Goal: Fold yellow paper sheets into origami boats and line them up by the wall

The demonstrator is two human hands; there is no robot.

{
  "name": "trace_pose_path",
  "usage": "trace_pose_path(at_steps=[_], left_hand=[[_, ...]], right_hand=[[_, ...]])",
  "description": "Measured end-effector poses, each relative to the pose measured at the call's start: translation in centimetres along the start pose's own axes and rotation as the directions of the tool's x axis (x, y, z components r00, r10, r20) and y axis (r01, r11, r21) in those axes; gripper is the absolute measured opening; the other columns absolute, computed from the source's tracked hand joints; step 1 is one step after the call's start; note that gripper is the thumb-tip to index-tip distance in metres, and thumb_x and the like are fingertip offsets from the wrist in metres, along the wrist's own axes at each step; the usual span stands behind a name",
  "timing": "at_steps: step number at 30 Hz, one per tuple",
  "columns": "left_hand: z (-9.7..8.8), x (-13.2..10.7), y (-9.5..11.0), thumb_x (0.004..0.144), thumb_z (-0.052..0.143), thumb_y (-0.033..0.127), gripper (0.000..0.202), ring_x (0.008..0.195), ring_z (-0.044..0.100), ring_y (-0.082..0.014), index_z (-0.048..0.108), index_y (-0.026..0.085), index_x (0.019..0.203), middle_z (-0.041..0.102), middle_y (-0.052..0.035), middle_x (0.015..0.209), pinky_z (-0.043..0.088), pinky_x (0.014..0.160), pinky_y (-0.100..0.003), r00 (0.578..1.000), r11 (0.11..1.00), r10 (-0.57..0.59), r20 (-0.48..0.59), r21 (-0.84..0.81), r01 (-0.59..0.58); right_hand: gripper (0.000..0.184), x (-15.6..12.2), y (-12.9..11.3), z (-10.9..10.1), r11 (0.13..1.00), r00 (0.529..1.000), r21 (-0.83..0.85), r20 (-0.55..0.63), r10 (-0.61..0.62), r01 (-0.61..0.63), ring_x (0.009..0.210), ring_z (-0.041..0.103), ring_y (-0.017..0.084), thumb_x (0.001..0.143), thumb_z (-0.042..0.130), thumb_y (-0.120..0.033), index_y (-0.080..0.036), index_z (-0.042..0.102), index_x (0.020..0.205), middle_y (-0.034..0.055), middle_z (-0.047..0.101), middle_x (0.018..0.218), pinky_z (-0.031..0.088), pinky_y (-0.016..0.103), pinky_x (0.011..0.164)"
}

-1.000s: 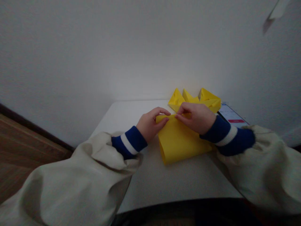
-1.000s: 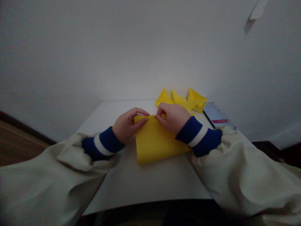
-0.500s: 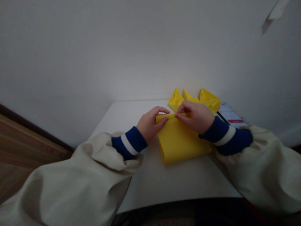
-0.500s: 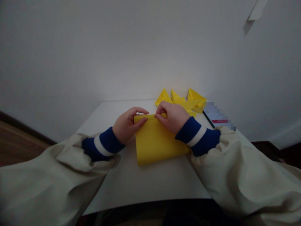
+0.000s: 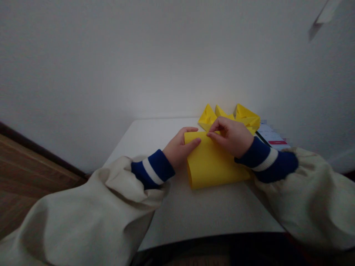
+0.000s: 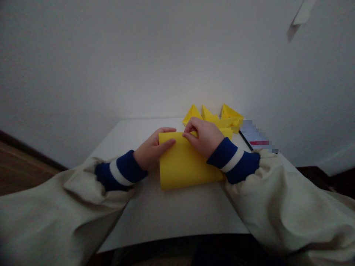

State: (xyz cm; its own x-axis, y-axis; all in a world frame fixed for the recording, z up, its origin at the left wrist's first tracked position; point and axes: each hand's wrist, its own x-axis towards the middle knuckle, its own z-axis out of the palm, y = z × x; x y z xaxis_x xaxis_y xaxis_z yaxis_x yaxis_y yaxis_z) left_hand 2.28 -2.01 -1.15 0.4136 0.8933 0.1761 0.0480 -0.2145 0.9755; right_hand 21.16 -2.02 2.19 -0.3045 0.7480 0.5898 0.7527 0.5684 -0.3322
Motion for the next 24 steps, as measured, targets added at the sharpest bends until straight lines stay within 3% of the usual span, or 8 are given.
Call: trace_pose_path(at_steps=[3, 6, 11, 15, 20, 24], left_hand=[[0.2, 0.0, -0.3, 0.082, 0.052, 0.043, 0.039, 0.083, 0.063, -0.0214, 0.057, 0.012, 0.105, 0.066, -0.0114, 0.098, 0.050, 0.076, -0.036, 0.983, 0.982, -0.120, 0.142, -0.126, 0.138], [0.0, -0.1, -0.3, 0.080, 0.053, 0.048, 0.043, 0.085, 0.063, -0.0227, 0.059, 0.011, 0.101, 0.066, -0.0125, 0.099, 0.049, 0.078, -0.037, 0.975, 0.982, -0.170, 0.144, -0.061, 0.180], [-0.3, -0.1, -0.2, 0.078, 0.058, 0.042, 0.037, 0.088, 0.063, -0.0226, 0.059, 0.012, 0.101, 0.066, -0.0110, 0.102, 0.049, 0.079, -0.036, 0.976, 0.986, -0.167, 0.139, 0.031, 0.164], [-0.1, 0.1, -0.3, 0.080, 0.055, 0.034, 0.027, 0.087, 0.063, -0.0214, 0.059, 0.013, 0.098, 0.067, -0.0089, 0.100, 0.050, 0.080, -0.036, 0.981, 0.991, -0.132, 0.145, 0.054, 0.125], [0.1, 0.5, 0.3, 0.082, 0.050, 0.020, 0.015, 0.086, 0.063, -0.0223, 0.061, 0.014, 0.091, 0.067, -0.0084, 0.095, 0.050, 0.080, -0.037, 0.992, 0.975, -0.053, 0.115, 0.219, 0.027], [0.2, 0.6, 1.0, 0.081, 0.052, 0.017, 0.011, 0.086, 0.061, -0.0220, 0.062, 0.015, 0.085, 0.068, -0.0071, 0.092, 0.050, 0.081, -0.036, 0.994, 0.960, -0.011, 0.107, 0.281, -0.019]], right_hand=[[0.005, 0.1, 0.0, -0.1, 0.999, 0.998, -0.016, -0.050, -0.033, 0.032, 0.065, 0.057, 0.014, 0.075, 0.059, -0.023, -0.018, 0.060, 0.075, 0.0010, 0.064, 0.072, 0.042, 0.026, 0.061], [0.011, 0.2, 0.0, -0.2, 0.993, 0.991, -0.020, -0.063, -0.115, 0.114, 0.076, 0.061, 0.016, 0.080, 0.055, -0.022, -0.020, 0.065, 0.085, 0.0026, 0.068, 0.083, 0.046, 0.029, 0.070], [0.021, 0.2, 0.2, -0.1, 0.973, 0.972, -0.034, -0.053, -0.231, 0.229, 0.086, 0.061, 0.017, 0.085, 0.050, -0.019, -0.021, 0.067, 0.095, 0.0045, 0.069, 0.091, 0.047, 0.032, 0.079], [0.025, 0.2, 0.2, 0.0, 0.968, 0.967, -0.023, -0.036, -0.251, 0.250, 0.091, 0.060, 0.017, 0.086, 0.046, -0.016, -0.020, 0.066, 0.100, 0.0054, 0.068, 0.097, 0.046, 0.033, 0.083], [0.033, 0.1, -0.6, 0.1, 0.947, 0.944, -0.002, 0.075, -0.320, 0.321, 0.095, 0.059, 0.017, 0.084, 0.044, -0.013, -0.022, 0.061, 0.112, 0.0047, 0.066, 0.105, 0.045, 0.032, 0.084], [0.031, 0.1, -1.0, 0.2, 0.952, 0.948, -0.002, 0.094, -0.303, 0.305, 0.093, 0.059, 0.017, 0.085, 0.044, -0.016, -0.023, 0.060, 0.111, 0.0047, 0.065, 0.103, 0.045, 0.032, 0.082]])
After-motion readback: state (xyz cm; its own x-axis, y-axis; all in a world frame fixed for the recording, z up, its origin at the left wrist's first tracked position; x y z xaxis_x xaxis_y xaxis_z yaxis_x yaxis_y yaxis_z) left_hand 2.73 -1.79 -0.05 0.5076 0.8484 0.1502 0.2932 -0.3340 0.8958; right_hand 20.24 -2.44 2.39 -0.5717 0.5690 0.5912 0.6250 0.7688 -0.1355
